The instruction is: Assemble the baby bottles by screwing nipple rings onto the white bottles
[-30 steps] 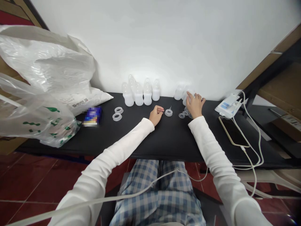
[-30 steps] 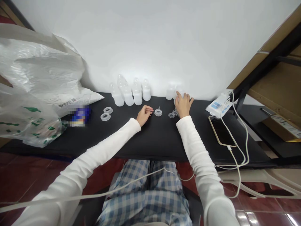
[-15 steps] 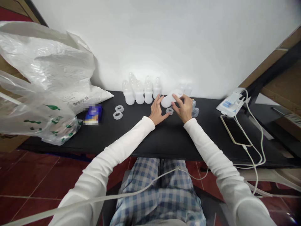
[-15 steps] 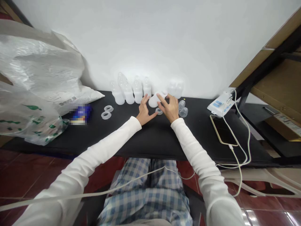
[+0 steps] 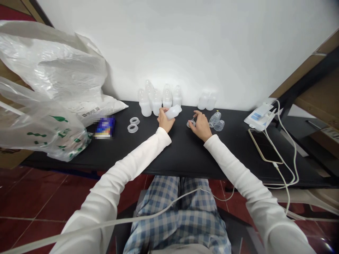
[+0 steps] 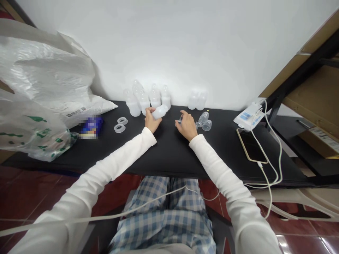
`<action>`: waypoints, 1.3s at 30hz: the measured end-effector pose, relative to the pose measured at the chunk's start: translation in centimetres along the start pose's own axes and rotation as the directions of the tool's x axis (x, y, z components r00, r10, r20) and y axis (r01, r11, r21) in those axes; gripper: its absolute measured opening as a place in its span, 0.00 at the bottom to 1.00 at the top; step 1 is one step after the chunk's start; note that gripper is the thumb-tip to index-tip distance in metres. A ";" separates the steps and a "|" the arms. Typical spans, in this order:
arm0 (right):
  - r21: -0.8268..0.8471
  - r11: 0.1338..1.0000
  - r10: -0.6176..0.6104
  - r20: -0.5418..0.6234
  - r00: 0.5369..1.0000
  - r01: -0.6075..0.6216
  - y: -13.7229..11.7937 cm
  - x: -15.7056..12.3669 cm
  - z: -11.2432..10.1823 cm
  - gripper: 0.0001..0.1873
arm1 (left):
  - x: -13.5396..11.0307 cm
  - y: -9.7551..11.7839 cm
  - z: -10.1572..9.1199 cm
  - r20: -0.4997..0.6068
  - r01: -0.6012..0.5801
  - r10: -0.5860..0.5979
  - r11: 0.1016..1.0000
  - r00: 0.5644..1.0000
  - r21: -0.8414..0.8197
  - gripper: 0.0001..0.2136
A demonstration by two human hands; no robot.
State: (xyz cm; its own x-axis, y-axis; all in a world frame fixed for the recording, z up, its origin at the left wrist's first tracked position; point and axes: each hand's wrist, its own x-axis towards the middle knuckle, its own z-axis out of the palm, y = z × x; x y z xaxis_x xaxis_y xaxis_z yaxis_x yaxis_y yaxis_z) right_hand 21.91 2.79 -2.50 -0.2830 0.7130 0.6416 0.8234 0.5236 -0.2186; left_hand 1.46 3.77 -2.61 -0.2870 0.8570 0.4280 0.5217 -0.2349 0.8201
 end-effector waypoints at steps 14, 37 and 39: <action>0.587 0.801 0.261 -0.165 0.951 -0.118 -0.7 0.5 -0.4 0.25 | -0.1 0.2 -0.1 0.060 -0.043 0.044 0.999 0.997 -0.008 0.24; 0.524 0.852 0.033 -0.013 0.999 -0.021 0.1 0.3 -1.0 0.18 | 0.6 -0.1 -2.6 0.366 -0.486 0.418 0.867 0.831 0.115 0.23; 0.581 0.812 0.069 0.010 0.998 -0.062 0.0 0.3 -0.8 0.22 | 0.6 -0.1 -2.8 0.373 -0.499 0.426 0.858 0.824 0.122 0.23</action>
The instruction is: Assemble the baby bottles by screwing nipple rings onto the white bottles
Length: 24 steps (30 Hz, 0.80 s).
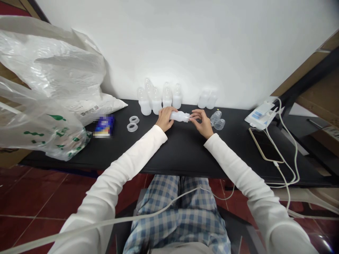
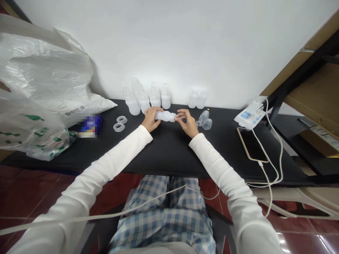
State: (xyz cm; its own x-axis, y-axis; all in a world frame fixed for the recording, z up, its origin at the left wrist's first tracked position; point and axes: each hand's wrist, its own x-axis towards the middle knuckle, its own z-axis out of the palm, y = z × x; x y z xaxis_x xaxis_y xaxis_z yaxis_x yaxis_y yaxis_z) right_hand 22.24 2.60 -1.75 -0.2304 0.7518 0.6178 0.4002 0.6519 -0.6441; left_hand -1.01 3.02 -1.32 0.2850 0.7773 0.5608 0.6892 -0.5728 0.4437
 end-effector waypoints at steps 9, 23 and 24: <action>-0.015 0.998 0.068 0.020 0.997 -0.068 0.5 -0.1 0.5 0.24 | 0.0 0.4 -0.4 0.030 -0.028 0.026 0.998 0.999 0.057 0.25; -0.445 0.890 -0.014 0.186 0.983 0.096 -0.2 -0.3 0.1 0.22 | 0.0 0.6 -0.4 -0.028 -0.001 0.003 0.998 1.000 0.066 0.24; -0.454 0.886 -0.013 0.188 0.982 0.098 -0.2 -0.3 0.1 0.21 | 0.0 0.6 -0.4 -0.029 -0.001 0.003 0.998 1.000 0.063 0.24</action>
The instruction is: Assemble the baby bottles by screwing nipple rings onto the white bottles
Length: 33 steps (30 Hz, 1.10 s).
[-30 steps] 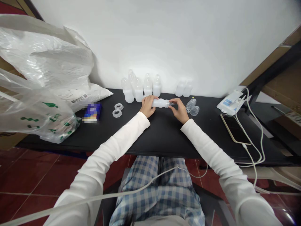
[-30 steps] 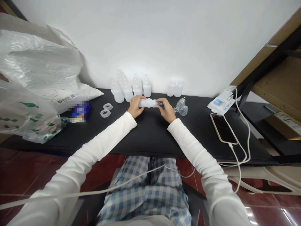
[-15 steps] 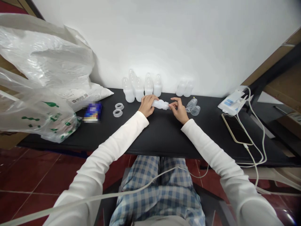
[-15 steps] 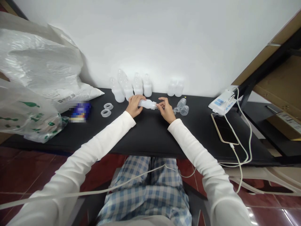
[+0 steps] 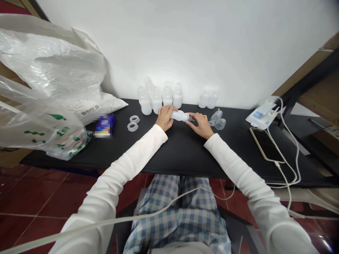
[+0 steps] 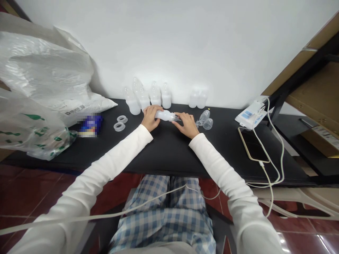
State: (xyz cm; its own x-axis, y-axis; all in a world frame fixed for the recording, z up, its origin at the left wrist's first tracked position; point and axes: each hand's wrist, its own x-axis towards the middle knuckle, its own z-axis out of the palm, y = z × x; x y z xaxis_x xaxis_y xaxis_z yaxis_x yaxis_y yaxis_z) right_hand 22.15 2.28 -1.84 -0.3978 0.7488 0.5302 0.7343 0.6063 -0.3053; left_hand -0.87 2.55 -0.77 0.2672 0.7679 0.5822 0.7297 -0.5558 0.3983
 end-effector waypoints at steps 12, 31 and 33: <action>-0.055 0.998 0.010 0.017 1.000 -0.010 -0.2 -0.1 0.2 0.30 | -0.1 0.3 0.1 0.047 -0.031 0.030 0.999 0.998 0.019 0.25; 0.106 0.991 0.076 0.051 0.996 -0.081 -0.2 0.1 0.2 0.30 | -0.2 0.2 0.3 -0.038 -0.113 0.114 0.993 0.993 0.026 0.18; 0.112 0.988 0.095 0.080 0.992 -0.103 -0.2 0.1 0.2 0.33 | -0.2 0.3 0.3 -0.032 -0.108 0.109 0.994 0.994 0.022 0.18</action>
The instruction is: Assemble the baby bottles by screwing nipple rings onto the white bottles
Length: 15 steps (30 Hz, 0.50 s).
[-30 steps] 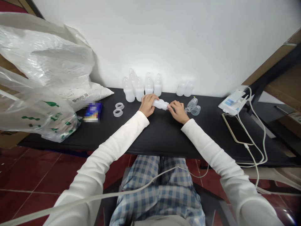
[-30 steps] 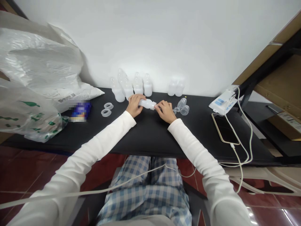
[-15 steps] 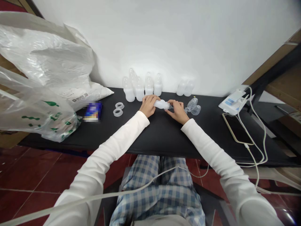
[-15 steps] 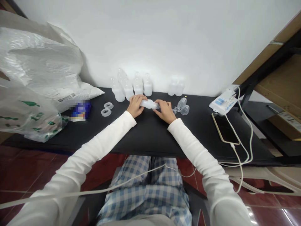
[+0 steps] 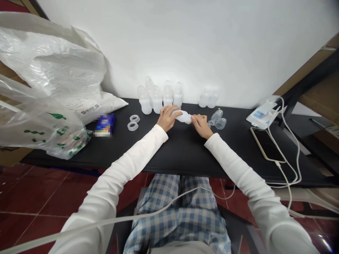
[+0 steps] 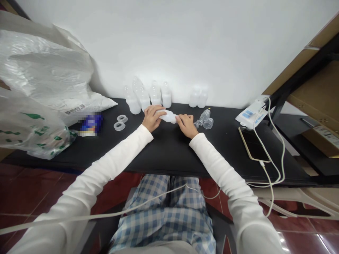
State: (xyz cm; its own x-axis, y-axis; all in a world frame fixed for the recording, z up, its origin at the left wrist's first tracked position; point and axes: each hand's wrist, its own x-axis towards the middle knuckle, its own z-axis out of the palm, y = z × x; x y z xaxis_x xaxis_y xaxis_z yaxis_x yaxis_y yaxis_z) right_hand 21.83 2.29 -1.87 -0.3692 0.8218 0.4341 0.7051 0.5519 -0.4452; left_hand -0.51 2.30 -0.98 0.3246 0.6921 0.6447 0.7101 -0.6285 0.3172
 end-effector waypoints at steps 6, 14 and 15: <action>-0.058 0.997 -0.051 -0.018 0.999 0.050 -0.3 -0.2 -0.2 0.29 | 0.0 -0.1 0.0 0.040 -0.015 0.014 1.000 0.999 0.026 0.21; -0.139 0.985 -0.107 -0.052 0.993 0.099 -0.9 -0.3 -0.9 0.23 | 0.0 -0.3 0.3 -0.017 -0.022 0.023 0.996 1.000 0.081 0.19; -0.130 0.987 -0.103 -0.057 0.993 0.094 -1.0 -0.3 -1.0 0.23 | 0.0 -0.3 0.3 -0.024 -0.030 0.032 0.996 0.999 0.083 0.19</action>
State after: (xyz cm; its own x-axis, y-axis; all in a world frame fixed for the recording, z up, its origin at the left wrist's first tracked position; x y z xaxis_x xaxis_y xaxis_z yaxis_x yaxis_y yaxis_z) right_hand 21.80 1.36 -0.79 -0.4046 0.7515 0.5211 0.7395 0.6041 -0.2970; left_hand -0.56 2.61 -1.29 0.3319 0.6627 0.6713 0.7497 -0.6172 0.2387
